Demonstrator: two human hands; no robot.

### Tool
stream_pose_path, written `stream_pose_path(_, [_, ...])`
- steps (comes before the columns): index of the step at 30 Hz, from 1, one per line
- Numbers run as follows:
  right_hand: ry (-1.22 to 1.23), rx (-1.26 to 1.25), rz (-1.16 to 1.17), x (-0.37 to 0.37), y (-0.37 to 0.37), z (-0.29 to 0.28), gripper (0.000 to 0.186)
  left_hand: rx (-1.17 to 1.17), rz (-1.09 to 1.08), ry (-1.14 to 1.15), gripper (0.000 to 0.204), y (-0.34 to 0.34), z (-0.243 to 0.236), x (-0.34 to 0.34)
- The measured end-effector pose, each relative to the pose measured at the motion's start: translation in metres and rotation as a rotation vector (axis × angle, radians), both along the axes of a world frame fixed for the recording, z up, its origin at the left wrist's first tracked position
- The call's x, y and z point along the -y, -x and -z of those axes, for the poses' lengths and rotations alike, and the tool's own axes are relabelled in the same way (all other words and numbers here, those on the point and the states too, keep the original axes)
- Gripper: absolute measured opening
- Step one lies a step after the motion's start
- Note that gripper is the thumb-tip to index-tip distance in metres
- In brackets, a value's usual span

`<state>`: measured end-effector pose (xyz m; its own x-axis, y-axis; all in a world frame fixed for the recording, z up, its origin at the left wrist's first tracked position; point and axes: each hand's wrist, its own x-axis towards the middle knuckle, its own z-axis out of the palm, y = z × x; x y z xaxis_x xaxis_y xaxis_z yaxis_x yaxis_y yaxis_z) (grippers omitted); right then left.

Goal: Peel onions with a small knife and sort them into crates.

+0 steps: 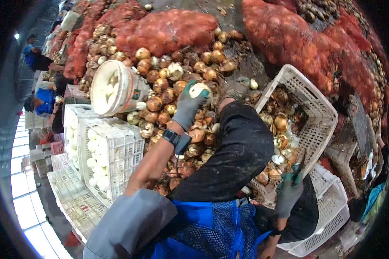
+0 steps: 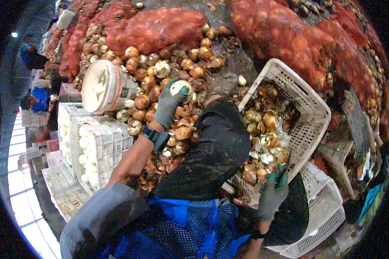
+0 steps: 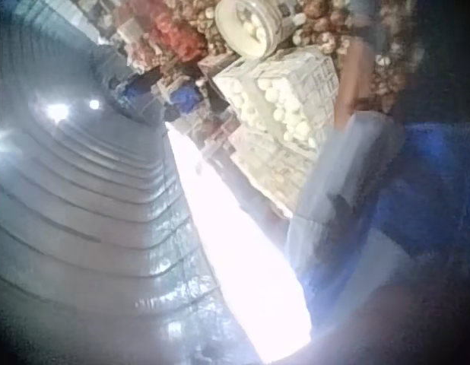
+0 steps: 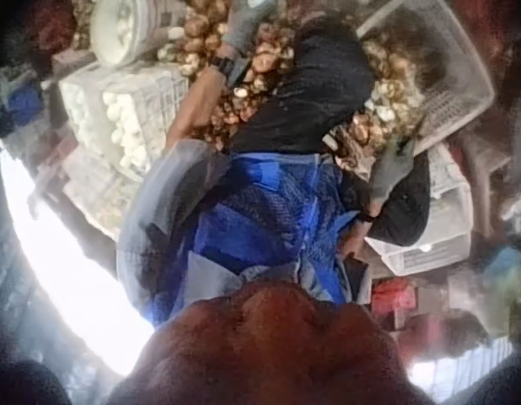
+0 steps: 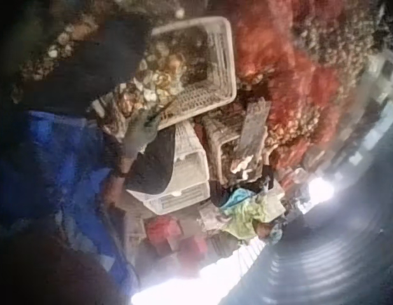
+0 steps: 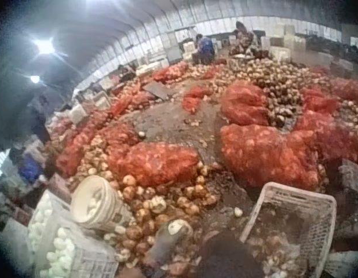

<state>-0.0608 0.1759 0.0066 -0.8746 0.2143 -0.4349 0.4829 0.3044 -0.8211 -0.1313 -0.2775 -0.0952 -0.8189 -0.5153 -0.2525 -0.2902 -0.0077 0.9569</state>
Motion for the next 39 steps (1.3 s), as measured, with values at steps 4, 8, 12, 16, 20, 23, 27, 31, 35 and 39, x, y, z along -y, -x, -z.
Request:
stream_pose_path(4, [-0.013,-0.200,0.022,0.018,0.019,-0.057,0.045,-0.305,0.084,0.063,0.079,0.018,-0.118,-0.067])
stream_pose_path(8, [0.208,-0.240,0.027,0.060,0.014,-0.131,0.050,-0.591,0.198,-0.053,0.099,0.010,-0.204,-0.154])
stream_pose_path(12, [0.322,-0.332,-0.066,0.060,-0.010,-0.120,0.051,-0.623,0.333,0.004,0.115,-0.026,-0.219,-0.236])
stream_pose_path(16, [0.319,-0.449,0.138,0.054,-0.022,-0.112,0.041,-0.525,0.330,-0.095,0.109,-0.064,-0.207,-0.279])
stream_pose_path(20, [0.369,-0.423,0.193,0.018,-0.041,-0.093,0.035,-0.369,0.590,-0.306,0.094,-0.089,-0.184,-0.280])
stream_pose_path(23, [0.310,-0.411,0.104,0.010,-0.040,-0.088,0.035,-0.260,0.621,-0.314,0.078,-0.108,-0.186,-0.271])
stream_pose_path(27, [0.295,-0.288,0.022,0.006,-0.043,-0.077,0.039,-0.095,0.636,-0.504,0.062,-0.115,-0.157,-0.252])
stream_pose_path(31, [0.245,-0.245,-0.007,0.011,-0.055,-0.074,0.032,-0.175,0.571,-0.729,0.073,-0.115,-0.107,-0.247])
stream_pose_path(35, [0.392,-0.105,0.068,0.002,-0.054,-0.058,0.034,-0.141,0.681,-0.291,0.082,-0.110,-0.178,-0.260])
stream_pose_path(39, [0.558,-0.103,0.054,-0.016,-0.050,-0.027,0.038,-0.472,1.048,0.572,0.094,-0.096,-0.174,-0.262])
